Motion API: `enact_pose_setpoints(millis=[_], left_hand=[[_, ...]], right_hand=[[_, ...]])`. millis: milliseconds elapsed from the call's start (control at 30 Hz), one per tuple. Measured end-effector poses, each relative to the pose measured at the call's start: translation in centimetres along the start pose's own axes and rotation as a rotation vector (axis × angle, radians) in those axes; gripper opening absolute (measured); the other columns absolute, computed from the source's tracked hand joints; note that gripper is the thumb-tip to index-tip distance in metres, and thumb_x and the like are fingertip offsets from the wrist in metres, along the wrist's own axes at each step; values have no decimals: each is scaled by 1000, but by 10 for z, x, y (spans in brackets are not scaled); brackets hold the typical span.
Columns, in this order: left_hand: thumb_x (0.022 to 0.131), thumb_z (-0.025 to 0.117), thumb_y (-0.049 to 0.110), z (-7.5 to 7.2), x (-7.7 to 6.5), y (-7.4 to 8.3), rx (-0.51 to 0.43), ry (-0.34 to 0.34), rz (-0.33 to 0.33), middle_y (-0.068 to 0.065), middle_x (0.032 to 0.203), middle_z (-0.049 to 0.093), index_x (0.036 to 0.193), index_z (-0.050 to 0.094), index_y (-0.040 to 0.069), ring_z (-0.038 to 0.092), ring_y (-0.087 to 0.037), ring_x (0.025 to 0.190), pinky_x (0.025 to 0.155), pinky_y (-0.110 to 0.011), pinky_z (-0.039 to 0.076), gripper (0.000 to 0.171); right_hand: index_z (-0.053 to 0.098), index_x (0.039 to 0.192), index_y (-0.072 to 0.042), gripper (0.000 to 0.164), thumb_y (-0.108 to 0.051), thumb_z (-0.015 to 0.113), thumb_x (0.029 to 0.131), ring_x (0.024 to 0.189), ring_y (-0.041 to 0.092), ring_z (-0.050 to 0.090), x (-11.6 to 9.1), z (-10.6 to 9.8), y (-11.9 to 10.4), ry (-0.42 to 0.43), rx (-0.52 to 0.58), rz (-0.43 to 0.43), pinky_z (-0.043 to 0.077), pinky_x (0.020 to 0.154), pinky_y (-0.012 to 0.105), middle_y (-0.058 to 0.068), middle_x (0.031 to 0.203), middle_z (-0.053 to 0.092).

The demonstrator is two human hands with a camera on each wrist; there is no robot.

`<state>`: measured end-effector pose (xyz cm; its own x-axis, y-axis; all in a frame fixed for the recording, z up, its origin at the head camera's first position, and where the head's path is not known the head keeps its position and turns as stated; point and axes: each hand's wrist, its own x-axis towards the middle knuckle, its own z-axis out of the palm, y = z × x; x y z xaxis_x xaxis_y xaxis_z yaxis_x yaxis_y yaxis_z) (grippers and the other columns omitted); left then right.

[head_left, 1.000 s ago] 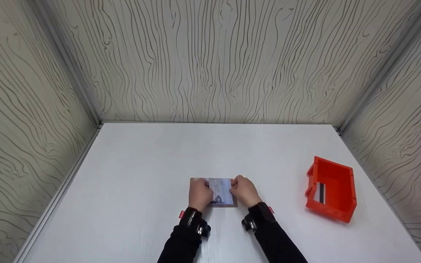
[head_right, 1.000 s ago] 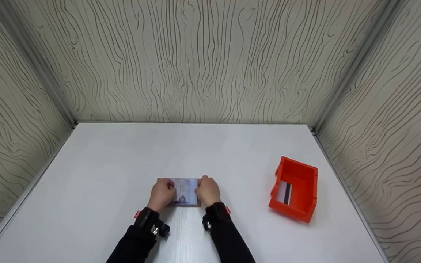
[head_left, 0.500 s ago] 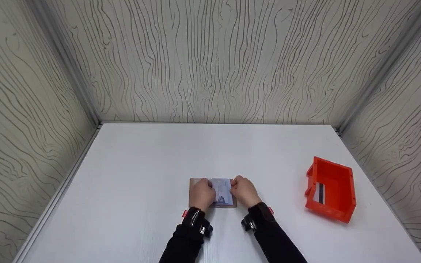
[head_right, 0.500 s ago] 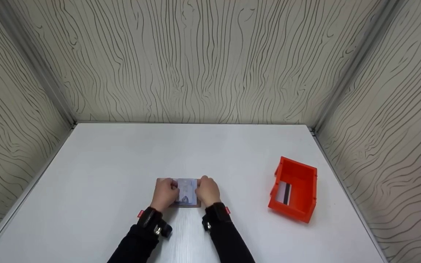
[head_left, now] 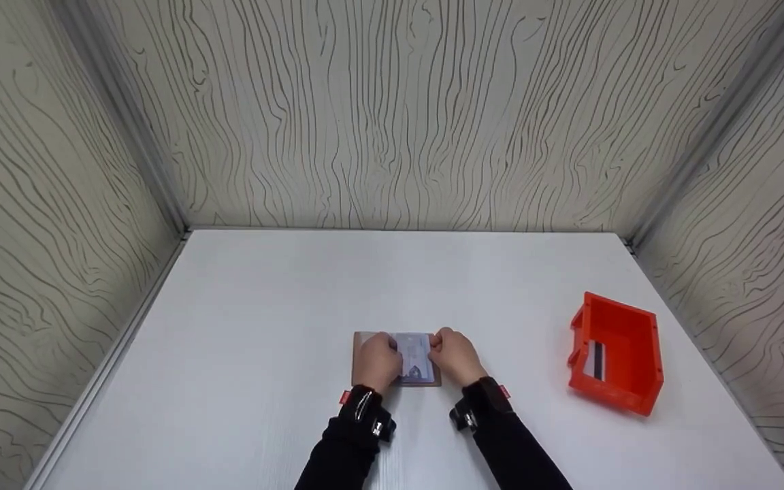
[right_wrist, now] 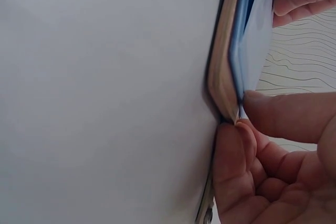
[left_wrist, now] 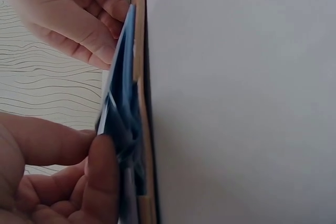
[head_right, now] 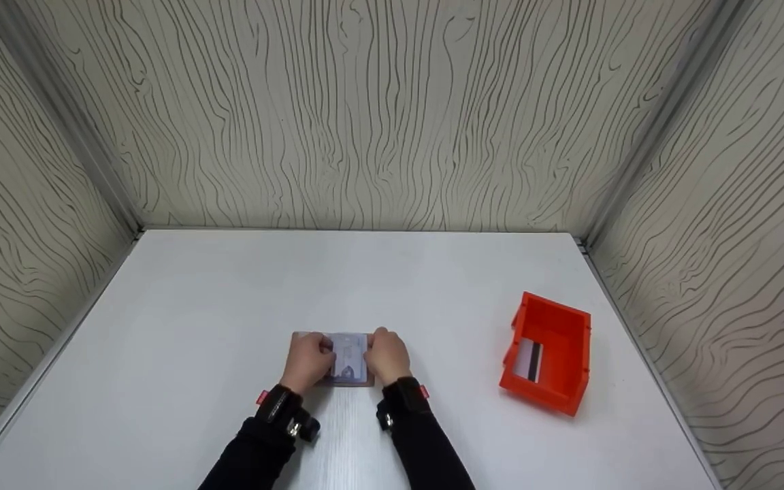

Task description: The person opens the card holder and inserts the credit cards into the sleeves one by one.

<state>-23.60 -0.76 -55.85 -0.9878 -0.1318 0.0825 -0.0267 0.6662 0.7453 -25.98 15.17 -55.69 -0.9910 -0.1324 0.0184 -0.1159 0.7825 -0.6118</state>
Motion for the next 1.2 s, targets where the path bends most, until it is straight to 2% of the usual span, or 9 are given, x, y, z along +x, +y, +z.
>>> enact_pose_setpoints(millis=[333,567,767,900,1000,1200], left_hand=[[77,65,-1,-2,-2,2,34,8,17,-11,83,69,87,70,-1,64,-27,77,72,-42,52,11],[75,66,-2,-4,-1,1,4,59,61,-10,77,67,81,69,-2,62,-27,72,69,-40,52,7],[79,68,3,-9,0,0,-4,69,19,-13,83,68,87,70,-3,63,-32,85,78,-43,51,9],[80,68,3,-11,1,-2,12,91,33,-11,78,66,83,68,-2,63,-33,84,82,-45,50,7],[80,68,3,-13,2,-4,10,91,34,-11,77,66,84,68,-2,64,-33,81,81,-45,50,7],[81,65,3,-17,1,-8,-23,62,-14,-13,88,67,92,69,-3,64,-32,85,78,-44,50,14]], right_hand=[[61,90,1,11,-1,68,82,74,21,54,-1,0,0,0,11,4,47,72,38,6,79,57],[61,90,0,10,-1,67,81,73,21,53,0,-1,0,-3,9,4,47,72,37,6,78,58],[61,90,1,11,-1,68,82,73,21,54,0,0,0,-4,14,9,47,71,37,6,78,59],[61,91,1,11,-1,68,82,74,20,55,1,0,1,-5,17,19,47,72,36,5,78,58],[62,92,1,11,-2,68,82,74,20,55,1,0,1,-10,20,21,47,72,36,5,78,58],[62,93,1,13,-2,68,82,76,21,55,1,1,1,-10,10,13,47,74,37,6,80,59]])
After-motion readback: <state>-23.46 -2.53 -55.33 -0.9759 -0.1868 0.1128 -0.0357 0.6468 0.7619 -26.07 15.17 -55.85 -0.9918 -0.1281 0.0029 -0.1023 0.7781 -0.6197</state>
